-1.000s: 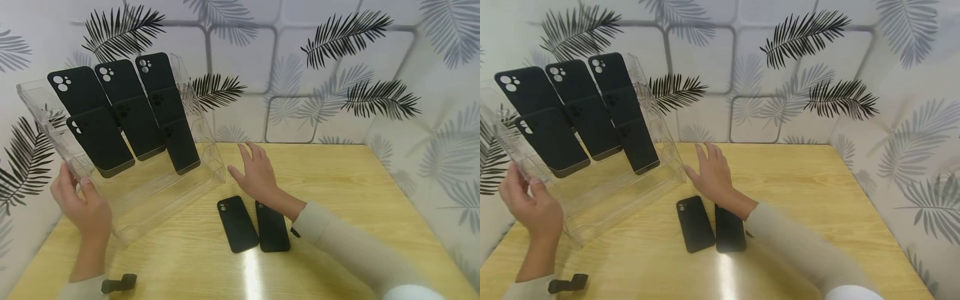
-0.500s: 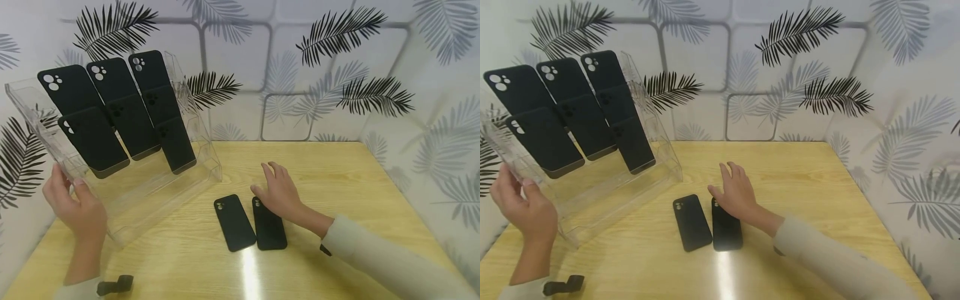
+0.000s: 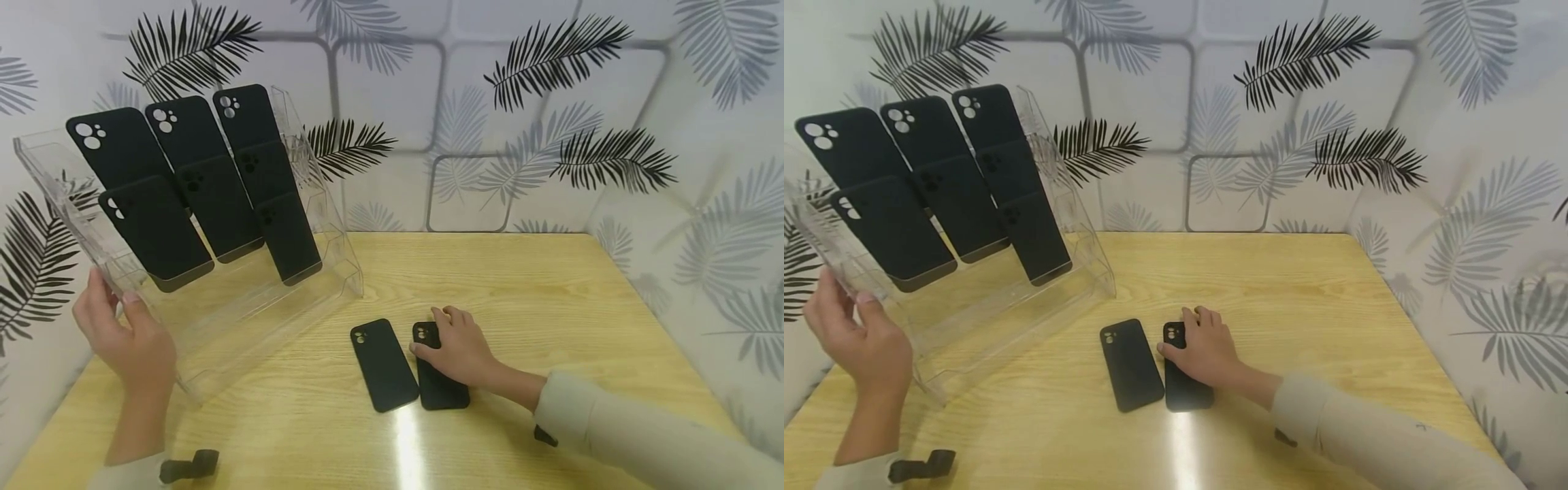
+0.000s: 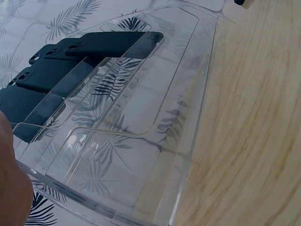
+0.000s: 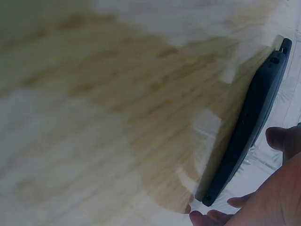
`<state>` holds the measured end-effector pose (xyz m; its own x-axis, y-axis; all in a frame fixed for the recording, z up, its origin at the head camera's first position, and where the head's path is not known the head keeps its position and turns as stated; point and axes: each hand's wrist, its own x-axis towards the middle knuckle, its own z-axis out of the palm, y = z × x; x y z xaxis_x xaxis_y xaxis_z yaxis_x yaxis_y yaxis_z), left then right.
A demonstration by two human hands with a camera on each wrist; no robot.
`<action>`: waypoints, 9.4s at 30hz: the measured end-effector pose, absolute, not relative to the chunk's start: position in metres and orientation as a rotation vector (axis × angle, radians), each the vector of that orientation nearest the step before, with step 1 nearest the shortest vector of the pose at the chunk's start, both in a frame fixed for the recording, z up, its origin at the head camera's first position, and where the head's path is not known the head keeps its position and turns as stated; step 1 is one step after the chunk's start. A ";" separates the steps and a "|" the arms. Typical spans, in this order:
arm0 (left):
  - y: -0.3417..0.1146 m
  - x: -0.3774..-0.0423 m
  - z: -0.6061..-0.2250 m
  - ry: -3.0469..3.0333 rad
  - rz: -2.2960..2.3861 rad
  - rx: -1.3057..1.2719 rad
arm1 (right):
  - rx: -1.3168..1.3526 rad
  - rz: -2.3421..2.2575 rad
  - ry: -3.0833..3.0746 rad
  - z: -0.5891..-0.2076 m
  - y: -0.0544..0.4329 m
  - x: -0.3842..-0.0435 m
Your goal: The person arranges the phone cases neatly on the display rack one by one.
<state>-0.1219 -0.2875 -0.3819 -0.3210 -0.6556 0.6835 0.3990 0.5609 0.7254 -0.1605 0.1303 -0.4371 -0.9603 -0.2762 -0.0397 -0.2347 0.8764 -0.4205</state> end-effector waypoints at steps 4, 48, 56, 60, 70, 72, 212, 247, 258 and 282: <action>-0.291 -0.125 -0.386 -1.580 -1.074 0.235 | -0.380 -0.606 2.975 -0.439 0.132 -0.157; -0.297 -0.126 -0.392 -1.577 -1.069 0.236 | -0.651 -0.462 3.127 -0.423 0.126 -0.152; -0.292 -0.124 -0.389 -1.582 -1.074 0.228 | -0.781 -0.543 3.183 -0.405 0.104 -0.160; -0.289 -0.123 -0.387 -1.591 -1.082 0.235 | -0.806 -0.569 3.178 -0.394 0.089 -0.164; -0.286 -0.123 -0.381 -1.562 -1.058 0.207 | -0.899 -0.559 3.219 -0.370 0.047 -0.175; -0.286 -0.123 -0.381 -1.567 -1.059 0.208 | -0.919 -0.605 3.200 -0.365 0.037 -0.178; -0.295 -0.125 -0.390 -1.592 -1.072 0.232 | -0.714 -0.496 2.958 -0.422 0.052 -0.162; -0.296 -0.126 -0.390 -1.608 -1.069 0.218 | -0.808 -0.160 2.866 -0.430 0.039 -0.153; -0.298 -0.129 -0.393 -1.592 -1.059 0.206 | -0.870 -0.281 2.943 -0.416 0.026 -0.152; -0.293 -0.126 -0.388 -1.584 -1.056 0.209 | -1.290 -0.570 3.175 -0.346 -0.071 -0.156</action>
<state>-0.1258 -0.2929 -0.3884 -0.3217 -0.6398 0.6979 0.3986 0.5771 0.7128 -0.1558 -0.0710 -0.3458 -0.6770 -0.6065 0.4169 -0.7136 0.6795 -0.1705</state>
